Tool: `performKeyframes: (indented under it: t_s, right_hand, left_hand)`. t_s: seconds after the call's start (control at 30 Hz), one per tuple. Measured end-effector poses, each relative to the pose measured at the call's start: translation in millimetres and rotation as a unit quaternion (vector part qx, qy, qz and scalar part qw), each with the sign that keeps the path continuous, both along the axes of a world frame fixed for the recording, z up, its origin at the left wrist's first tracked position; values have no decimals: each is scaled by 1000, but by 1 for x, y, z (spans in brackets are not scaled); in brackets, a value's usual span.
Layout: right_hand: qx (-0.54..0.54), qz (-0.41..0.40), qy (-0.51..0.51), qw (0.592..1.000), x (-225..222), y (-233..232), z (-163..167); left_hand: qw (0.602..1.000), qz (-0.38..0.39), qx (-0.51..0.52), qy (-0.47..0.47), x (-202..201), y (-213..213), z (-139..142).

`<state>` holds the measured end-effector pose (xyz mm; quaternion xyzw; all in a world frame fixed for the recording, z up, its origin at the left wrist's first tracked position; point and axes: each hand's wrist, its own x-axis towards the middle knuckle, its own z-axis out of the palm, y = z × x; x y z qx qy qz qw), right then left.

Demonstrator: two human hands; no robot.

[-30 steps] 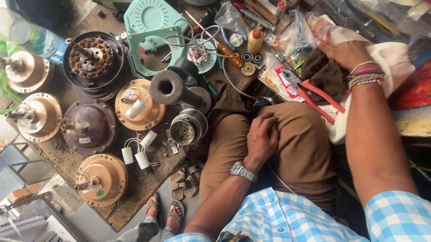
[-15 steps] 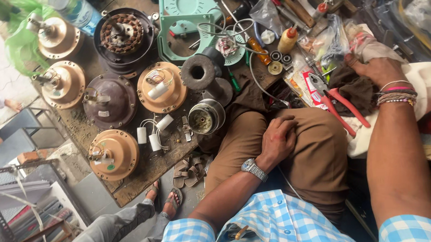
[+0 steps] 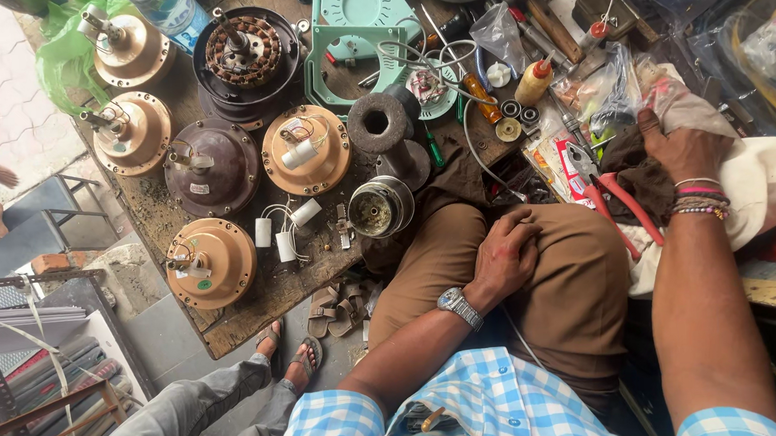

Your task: The person sits cross-legged at a cluttered workbench, handling small electrical components and wires. They use pliers to strip and cut wires, then insert them into a cylindrical metal housing, manipulating the internal connections by hand.

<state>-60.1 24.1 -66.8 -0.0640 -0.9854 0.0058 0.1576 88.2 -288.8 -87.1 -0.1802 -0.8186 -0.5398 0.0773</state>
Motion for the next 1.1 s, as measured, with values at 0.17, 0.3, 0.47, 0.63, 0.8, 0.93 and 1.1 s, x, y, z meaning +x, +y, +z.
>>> performKeyframes:
  t_s: [0.17,0.3,0.47,0.63,0.8,0.93,1.1]
  right_hand:
    - [-63,6,13,998,-3,4,6]
    - [-143,-122,56,981,13,3,6]
    - [-414,-131,211,876,47,11,12]
    - [-400,17,359,843,63,16,35]
    - [-704,89,186,679,44,-84,33]
    - [-838,161,36,520,16,-171,38]
    - [-864,184,-74,463,20,-205,50]
  left_hand:
    - [1000,-2,-5,-16,1,3,0]
    - [1000,3,3,-14,1,0,1]
    - [999,1,13,-31,-2,1,8]
    - [999,10,34,-27,-4,-1,10]
    - [987,12,126,-96,-7,-6,3]
    - [949,66,240,-193,-35,-15,6]
    - [893,48,417,-162,-85,-44,15]
